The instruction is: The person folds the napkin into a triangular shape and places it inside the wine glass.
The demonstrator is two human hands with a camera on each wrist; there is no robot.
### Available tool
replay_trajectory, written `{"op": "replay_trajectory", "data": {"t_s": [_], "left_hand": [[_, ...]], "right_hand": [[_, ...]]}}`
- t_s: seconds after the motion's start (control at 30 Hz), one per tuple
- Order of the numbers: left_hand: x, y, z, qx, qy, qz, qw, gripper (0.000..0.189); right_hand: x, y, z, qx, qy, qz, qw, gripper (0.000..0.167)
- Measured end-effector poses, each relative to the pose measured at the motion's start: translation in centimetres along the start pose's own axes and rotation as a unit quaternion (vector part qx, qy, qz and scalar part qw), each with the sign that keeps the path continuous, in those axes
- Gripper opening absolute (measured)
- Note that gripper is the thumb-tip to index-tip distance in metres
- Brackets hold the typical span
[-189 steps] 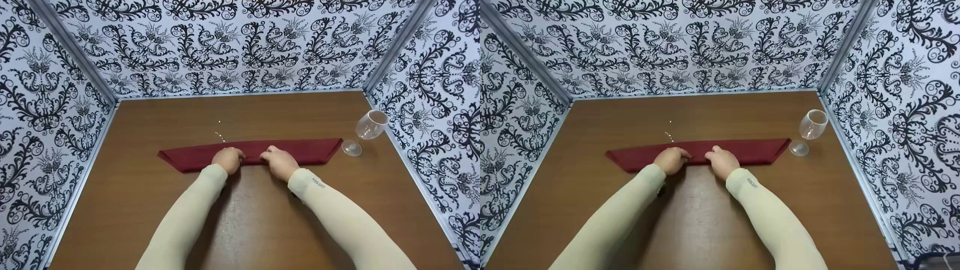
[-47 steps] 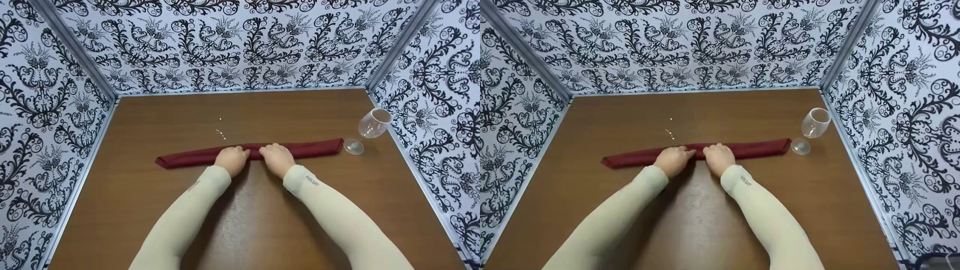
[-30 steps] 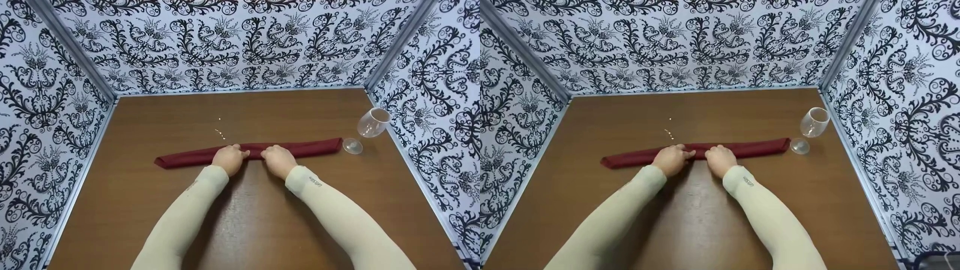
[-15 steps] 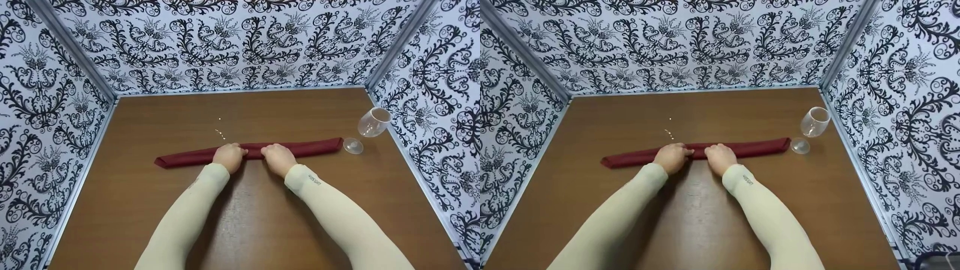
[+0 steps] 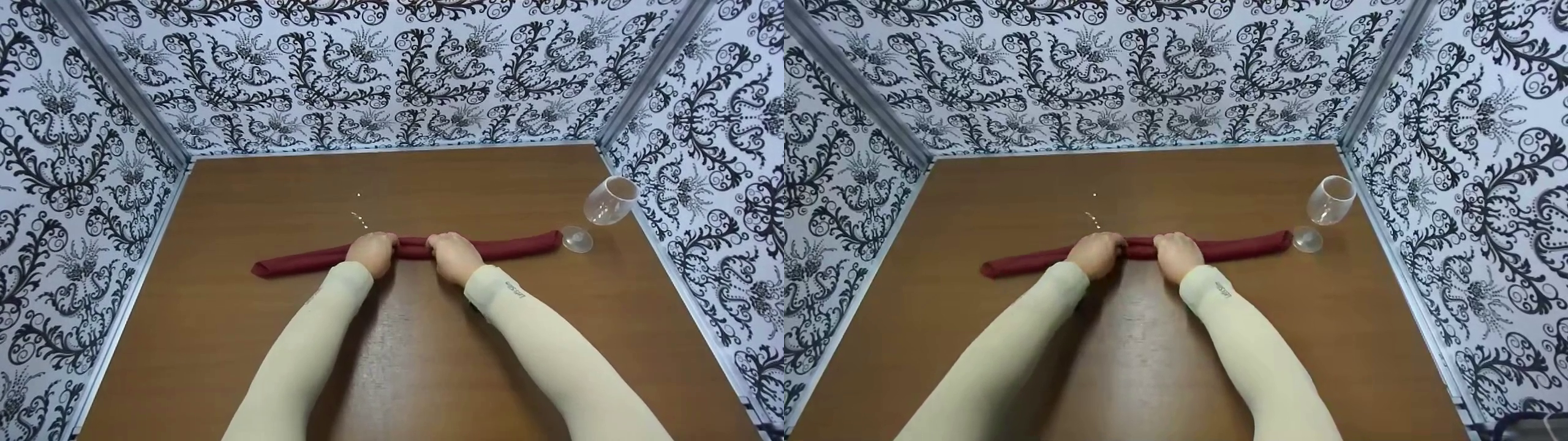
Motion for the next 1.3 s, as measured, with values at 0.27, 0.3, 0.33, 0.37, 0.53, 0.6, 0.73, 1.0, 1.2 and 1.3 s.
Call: {"op": "replay_trajectory", "data": {"t_s": [0.27,0.3,0.33,0.37,0.53,0.6,0.73,1.0,1.2,1.3], "left_hand": [[-0.6,0.0,0.4,-0.03,0.049,-0.004,0.9983,0.03],[-0.7,0.1,0.4,-0.034,0.054,-0.002,0.998,0.03],[-0.8,0.1,0.4,-0.038,0.061,0.001,0.9974,0.03],[-0.8,0.2,0.4,-0.042,0.07,0.005,0.9966,0.029],[-0.8,0.2,0.6,-0.051,0.086,0.002,0.995,0.024],[-0.8,0.2,0.5,-0.045,0.07,-0.014,0.9964,0.023],[-1.2,0.6,-0.2,-0.008,0.004,-0.056,0.9984,0.022],[-0.5,1.7,-1.8,0.08,-0.118,-0.032,0.9892,0.032],[0.4,2.0,-1.6,0.079,-0.122,-0.013,0.9893,0.036],[0.7,1.9,-1.5,0.072,-0.112,-0.02,0.9909,0.036]], "right_hand": [[0.5,-0.6,-0.4,0.008,-0.032,0.024,0.9992,0.028],[0.5,-0.7,-0.5,0.011,-0.042,0.024,0.9988,0.027],[0.4,-0.8,-0.6,0.016,-0.051,0.025,0.9983,0.027],[0.4,-0.8,-0.7,0.02,-0.06,0.026,0.9977,0.027],[0.3,-0.7,-0.9,0.034,-0.069,0.027,0.9966,0.023],[0.1,-0.5,-0.9,0.033,-0.062,0.017,0.9974,0.02],[-0.4,-0.1,-0.3,0.008,-0.017,-0.017,0.9997,0.02],[-0.3,0.6,0.9,-0.03,0.08,-0.016,0.9962,0.023],[-0.6,1.0,1.5,-0.051,0.113,-0.017,0.9921,0.022],[-0.8,1.0,1.4,-0.049,0.114,-0.021,0.9921,0.021]]}}
Point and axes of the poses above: each hand's wrist, its own y-axis away from the middle knuckle, its own x-axis out of the palm, z = x × y, the point moved 8 cm from there along -y, towards the middle knuckle, and after that the axes turned 10 degrees about y, right-handed, at the moved point
